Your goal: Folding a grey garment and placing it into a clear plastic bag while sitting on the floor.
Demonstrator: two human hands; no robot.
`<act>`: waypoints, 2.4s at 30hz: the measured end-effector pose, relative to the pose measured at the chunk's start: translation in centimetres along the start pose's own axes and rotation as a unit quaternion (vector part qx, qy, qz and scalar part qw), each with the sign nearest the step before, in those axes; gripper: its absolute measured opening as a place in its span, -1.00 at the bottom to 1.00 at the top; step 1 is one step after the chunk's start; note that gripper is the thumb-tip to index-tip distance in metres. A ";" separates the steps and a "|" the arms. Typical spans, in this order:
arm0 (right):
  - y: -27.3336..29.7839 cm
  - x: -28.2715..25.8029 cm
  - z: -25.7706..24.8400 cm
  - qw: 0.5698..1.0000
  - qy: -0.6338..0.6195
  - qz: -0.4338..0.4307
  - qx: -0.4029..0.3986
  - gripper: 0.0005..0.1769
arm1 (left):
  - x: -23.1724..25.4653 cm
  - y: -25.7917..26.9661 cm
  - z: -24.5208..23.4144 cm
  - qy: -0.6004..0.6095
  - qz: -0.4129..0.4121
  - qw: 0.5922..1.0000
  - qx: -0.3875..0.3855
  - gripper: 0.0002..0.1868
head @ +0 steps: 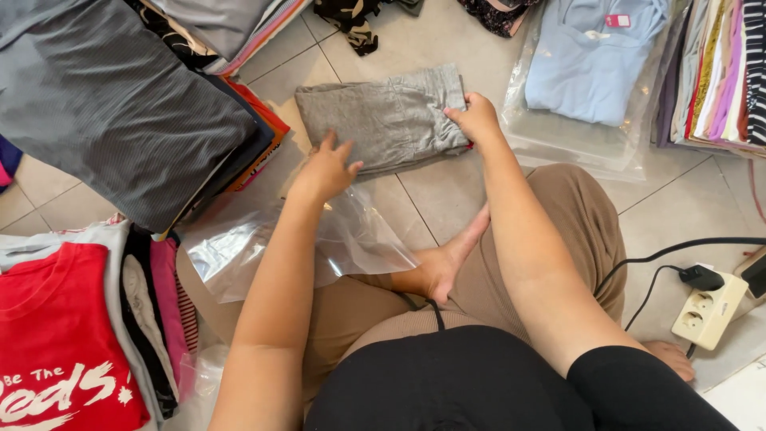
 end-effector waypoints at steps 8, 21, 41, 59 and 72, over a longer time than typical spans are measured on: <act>3.1 -0.7 -2.9 0.995 0.073 0.011 0.060 -0.15 | 2.0 1.1 0.3 -0.114 -0.088 0.989 0.022 -0.03; 1.0 1.1 -3.9 0.962 -0.256 0.087 -0.027 -0.45 | -1.3 1.7 0.4 -0.116 -0.063 0.951 0.279 -0.32; -1.2 6.1 -2.1 0.991 0.048 0.128 -0.004 -0.22 | -3.0 0.5 -1.1 -0.048 -0.089 0.950 0.296 -0.79; 13.6 -8.3 -1.6 0.968 0.191 -0.164 0.009 -0.11 | -0.5 0.8 -2.2 -0.049 0.124 0.943 0.305 -0.40; 24.2 -2.8 13.5 0.849 -0.227 0.111 -0.465 -0.83 | 11.1 16.4 -18.2 0.130 0.190 0.829 0.509 -0.69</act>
Point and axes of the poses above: each hand's wrist, its own y-axis away from the middle knuckle, its own z-axis out of the palm, x = y × z, the point moved 10 cm from there along -y, towards the middle knuckle, and after that the axes turned 15 degrees about z, right-handed, at the moved point
